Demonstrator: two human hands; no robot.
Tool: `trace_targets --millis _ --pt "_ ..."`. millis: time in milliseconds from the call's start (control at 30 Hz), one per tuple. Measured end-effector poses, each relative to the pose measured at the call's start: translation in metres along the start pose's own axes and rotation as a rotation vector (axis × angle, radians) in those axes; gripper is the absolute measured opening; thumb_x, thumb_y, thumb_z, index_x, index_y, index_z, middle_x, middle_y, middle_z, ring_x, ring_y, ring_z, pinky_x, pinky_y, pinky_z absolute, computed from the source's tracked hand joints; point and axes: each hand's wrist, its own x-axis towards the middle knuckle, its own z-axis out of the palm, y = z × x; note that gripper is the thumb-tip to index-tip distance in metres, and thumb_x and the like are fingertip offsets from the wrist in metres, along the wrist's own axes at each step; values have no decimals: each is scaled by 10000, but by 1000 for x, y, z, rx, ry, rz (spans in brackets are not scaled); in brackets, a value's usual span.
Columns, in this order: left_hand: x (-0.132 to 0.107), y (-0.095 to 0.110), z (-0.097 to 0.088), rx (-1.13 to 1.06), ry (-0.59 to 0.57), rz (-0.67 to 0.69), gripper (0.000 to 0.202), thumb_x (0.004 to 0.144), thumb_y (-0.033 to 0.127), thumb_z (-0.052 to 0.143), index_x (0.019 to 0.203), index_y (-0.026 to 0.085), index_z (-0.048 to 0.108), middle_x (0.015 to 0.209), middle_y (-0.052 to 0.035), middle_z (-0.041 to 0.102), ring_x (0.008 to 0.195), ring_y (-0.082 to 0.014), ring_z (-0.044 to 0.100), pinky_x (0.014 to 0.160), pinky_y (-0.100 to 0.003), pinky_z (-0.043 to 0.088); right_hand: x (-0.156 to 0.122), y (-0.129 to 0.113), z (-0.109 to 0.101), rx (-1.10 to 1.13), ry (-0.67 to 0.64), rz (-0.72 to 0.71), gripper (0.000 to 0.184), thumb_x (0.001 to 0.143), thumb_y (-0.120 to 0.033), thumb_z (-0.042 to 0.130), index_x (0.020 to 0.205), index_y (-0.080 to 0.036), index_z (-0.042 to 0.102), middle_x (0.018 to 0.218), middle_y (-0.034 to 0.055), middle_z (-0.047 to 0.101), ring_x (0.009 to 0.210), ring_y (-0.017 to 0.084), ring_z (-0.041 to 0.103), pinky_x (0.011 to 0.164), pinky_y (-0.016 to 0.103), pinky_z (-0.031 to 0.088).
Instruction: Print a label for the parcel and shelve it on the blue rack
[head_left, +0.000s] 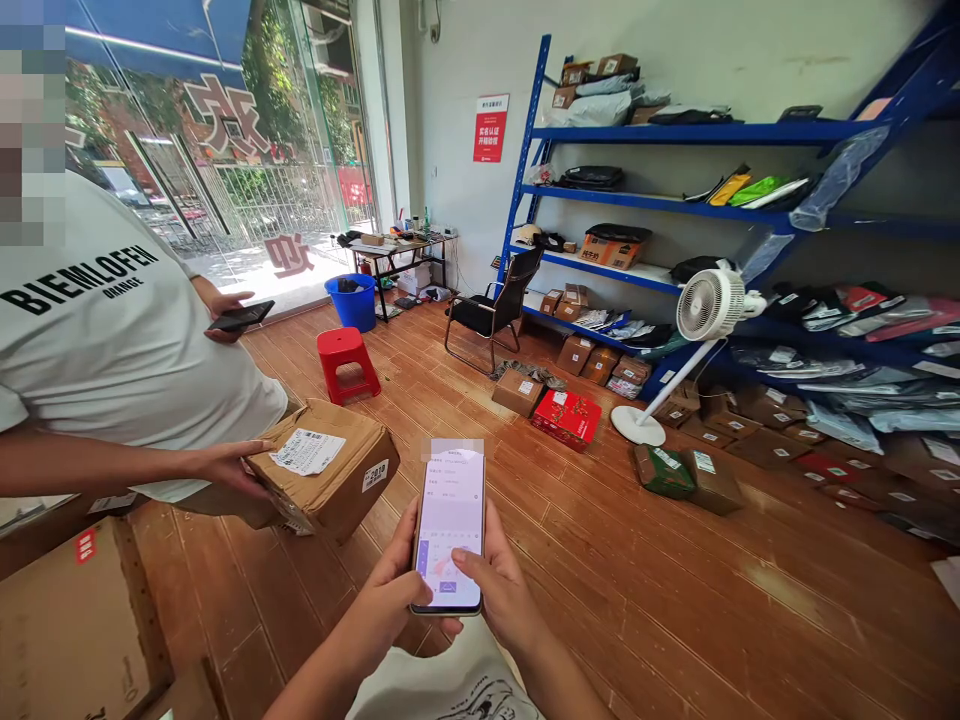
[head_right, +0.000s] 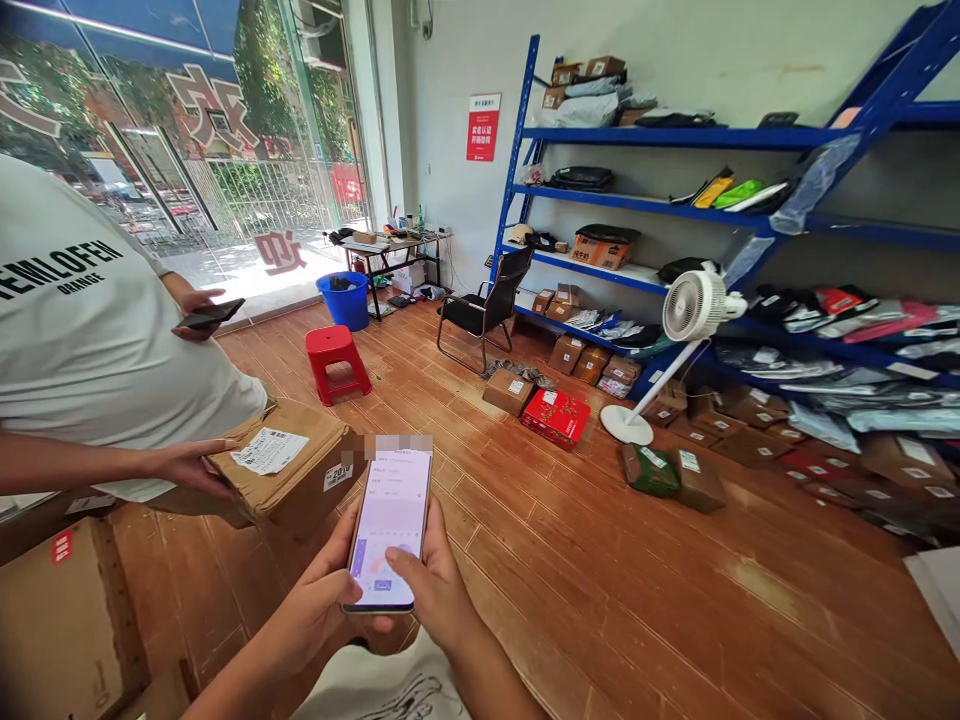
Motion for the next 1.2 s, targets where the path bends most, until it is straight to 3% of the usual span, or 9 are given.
trace_targets --millis 167,300,400,600,867,1067,1200 --pt "2 -1 -1 4 -17 10 1022 566 55 472 1444 317 20 1431 -67 357 950 -245 553 593 -344 556 2 2 4 -17 38 1 523 758 -355 657 1202 -271 395 1021 21 655 803 166 623 704 284 482" --pt "4 -3 -2 44 -12 34 995 601 50 488 1435 367 45 1431 -52 363 925 -234 561 567 -319 556 2 0 5 19 53 22 530 730 -305 655 1198 -259 409 1011 16 658 867 185 618 761 300 479" --pt "4 -3 -3 12 -12 22 1003 582 50 476 1440 344 47 1438 -61 359 934 -247 567 558 -322 554 2 -1 4 56 59 41 526 697 -263 619 1189 -255 435 971 5 667 857 194 618 730 294 479" --pt "3 -3 -4 -64 -17 6 960 621 72 467 1442 329 42 1342 -94 472 823 -233 615 526 -331 543 2 -3 4 25 51 35 528 674 -182 566 1182 -256 440 985 -1 663 786 174 600 709 295 470" --pt "5 -5 5 48 113 39 821 754 239 589 1435 293 134 1298 -128 502 709 -180 621 457 -283 530 1 -1 -1 -23 18 31 528 679 -196 560 1187 -247 425 972 4 649 724 160 584 628 264 442" --pt "11 -8 0 -34 -15 66 751 743 222 514 1413 309 186 1221 -105 554 748 -217 626 409 -277 525 0 0 -2 18 25 53 588 627 -181 565 1193 -252 423 954 -3 641 670 149 551 636 271 448" --pt "13 -8 0 -64 0 74 653 798 327 505 1395 342 240 1267 -88 530 760 -209 627 408 -275 530 0 2 -2 42 27 56 573 624 -180 566 1176 -258 431 922 -8 642 637 143 537 608 267 445"
